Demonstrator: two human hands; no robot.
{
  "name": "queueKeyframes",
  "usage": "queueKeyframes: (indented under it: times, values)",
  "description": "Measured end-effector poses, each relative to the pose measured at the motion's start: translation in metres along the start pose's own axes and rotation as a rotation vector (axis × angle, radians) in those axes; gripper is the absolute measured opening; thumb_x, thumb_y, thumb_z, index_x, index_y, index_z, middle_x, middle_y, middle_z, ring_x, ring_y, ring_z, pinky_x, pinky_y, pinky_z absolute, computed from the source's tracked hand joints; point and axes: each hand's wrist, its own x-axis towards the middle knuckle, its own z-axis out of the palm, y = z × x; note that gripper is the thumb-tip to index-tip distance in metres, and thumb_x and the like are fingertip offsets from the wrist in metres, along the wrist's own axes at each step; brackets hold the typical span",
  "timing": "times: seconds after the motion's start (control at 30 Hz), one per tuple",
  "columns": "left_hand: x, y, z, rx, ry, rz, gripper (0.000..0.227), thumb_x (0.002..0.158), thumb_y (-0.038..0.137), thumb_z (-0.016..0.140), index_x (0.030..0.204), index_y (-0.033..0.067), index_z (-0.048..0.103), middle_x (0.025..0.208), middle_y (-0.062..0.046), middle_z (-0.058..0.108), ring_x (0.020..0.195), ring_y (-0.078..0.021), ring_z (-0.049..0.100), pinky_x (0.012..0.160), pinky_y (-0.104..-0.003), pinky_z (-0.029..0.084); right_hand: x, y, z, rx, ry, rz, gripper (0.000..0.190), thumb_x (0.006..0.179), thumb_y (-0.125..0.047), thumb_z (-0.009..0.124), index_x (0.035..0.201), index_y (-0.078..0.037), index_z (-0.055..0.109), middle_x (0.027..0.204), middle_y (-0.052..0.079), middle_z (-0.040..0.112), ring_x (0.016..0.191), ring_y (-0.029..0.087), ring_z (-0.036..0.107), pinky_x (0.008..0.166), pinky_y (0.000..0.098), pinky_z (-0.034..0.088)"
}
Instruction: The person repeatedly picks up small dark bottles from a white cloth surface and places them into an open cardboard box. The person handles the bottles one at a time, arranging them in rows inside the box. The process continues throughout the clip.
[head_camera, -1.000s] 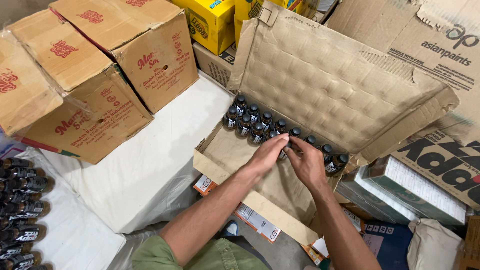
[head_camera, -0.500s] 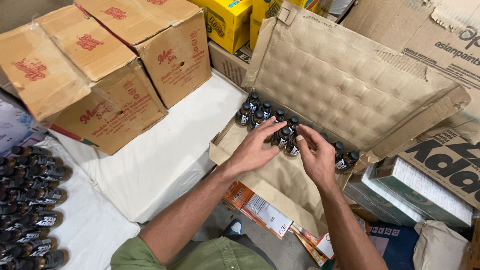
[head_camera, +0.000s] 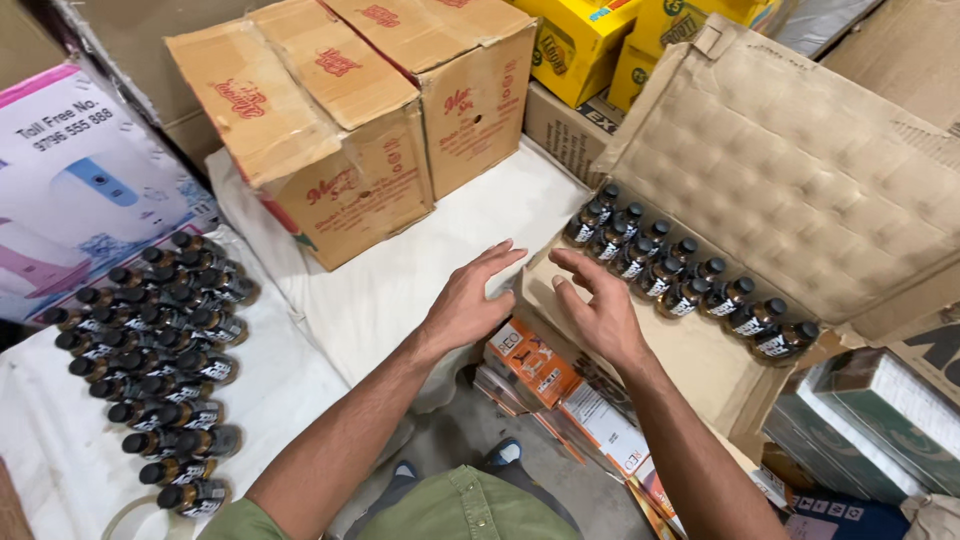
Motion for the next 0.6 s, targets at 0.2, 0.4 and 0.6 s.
queueKeyframes:
  times: [0.2,0.4,0.6]
  values:
    - [-0.068,-0.025,-0.051,0.002,0.11,-0.11,0.06,0.084,0.006,0.058,0.144,0.0078,0.056,0.155,-0.027,0.043,0.146,-0.0483,0.035,0.117,-0.061,0.032,0.003,-0.026,0.067,-0.011,-0.137,-0.006,0.042,0.095,-0.011,0.063,0.136,-0.009,0.065,0.13,0.015,0.07,0.129,0.036,0.061,0.107,0.0526,0.05]
    - [-0.139,-0.057,-0.092,-0.023,0.209,-0.266,0.057,0.084,0.008,0.058,0.141,0.011,0.059,0.156,-0.023,0.044,0.145,-0.043,0.039,0.115,-0.053,0.039,-0.008,-0.055,0.138,0.009,-0.264,-0.005,0.042,0.095,-0.012,0.062,0.136,-0.008,0.065,0.131,0.014,0.07,0.132,0.036,0.058,0.11,0.0538,0.047]
    - [-0.195,-0.091,-0.12,-0.06,0.246,-0.369,0.06,0.082,0.009,0.06,0.142,0.0114,0.058,0.157,-0.028,0.039,0.143,-0.0472,0.04,0.113,-0.05,0.044,-0.024,-0.063,0.204,-0.003,-0.415,0.009,0.046,0.091,-0.007,0.061,0.137,-0.006,0.065,0.132,0.016,0.07,0.133,0.039,0.057,0.111,0.0551,0.046]
